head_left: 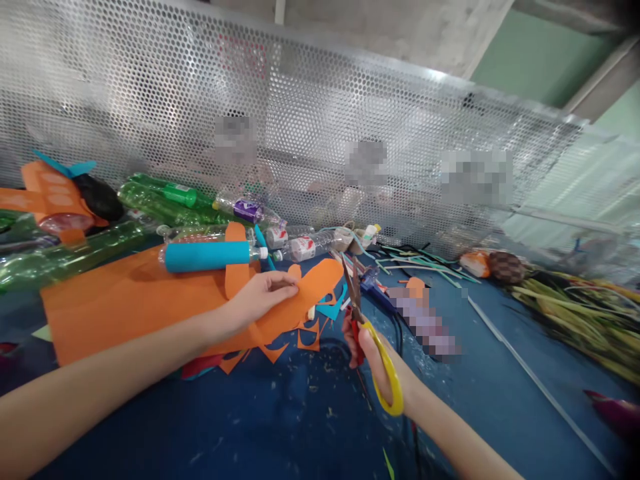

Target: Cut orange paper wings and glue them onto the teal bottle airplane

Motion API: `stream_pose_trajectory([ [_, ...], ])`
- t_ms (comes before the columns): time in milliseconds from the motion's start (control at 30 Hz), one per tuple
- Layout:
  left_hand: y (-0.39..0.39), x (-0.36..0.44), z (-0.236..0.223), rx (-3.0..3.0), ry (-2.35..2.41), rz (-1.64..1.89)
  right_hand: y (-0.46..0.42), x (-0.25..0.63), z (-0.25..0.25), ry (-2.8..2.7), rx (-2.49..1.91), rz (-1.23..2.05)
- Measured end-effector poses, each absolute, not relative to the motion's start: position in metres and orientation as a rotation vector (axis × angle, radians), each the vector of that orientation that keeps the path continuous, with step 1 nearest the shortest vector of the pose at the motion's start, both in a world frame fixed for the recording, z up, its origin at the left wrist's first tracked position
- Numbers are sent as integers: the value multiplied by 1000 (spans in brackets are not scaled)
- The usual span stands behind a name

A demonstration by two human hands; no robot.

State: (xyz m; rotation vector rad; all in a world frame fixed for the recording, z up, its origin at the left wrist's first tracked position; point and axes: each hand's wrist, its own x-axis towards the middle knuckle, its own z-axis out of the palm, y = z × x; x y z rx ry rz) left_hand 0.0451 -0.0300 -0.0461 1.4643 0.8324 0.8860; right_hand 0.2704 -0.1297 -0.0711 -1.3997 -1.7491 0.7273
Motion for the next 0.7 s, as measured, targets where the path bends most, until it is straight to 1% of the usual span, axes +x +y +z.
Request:
stream_pose_trajectory([
  [233,-37,46,-40,1302,840,1012,-134,266,-68,-1740,-1392,758],
  [367,-46,52,-44,1072,766,922,-134,260,-68,-1548,-1401,904],
  [467,-54,57,-47,1017,701,854,-138,254,-66,-1502,-1372,975],
  [567,-62,59,-46,1058,650,833,-146,250,-61,-1607,-1364,951],
  [700,-71,59,-38,1156,604,866,-156,246,-52,-1790,-1367,835],
])
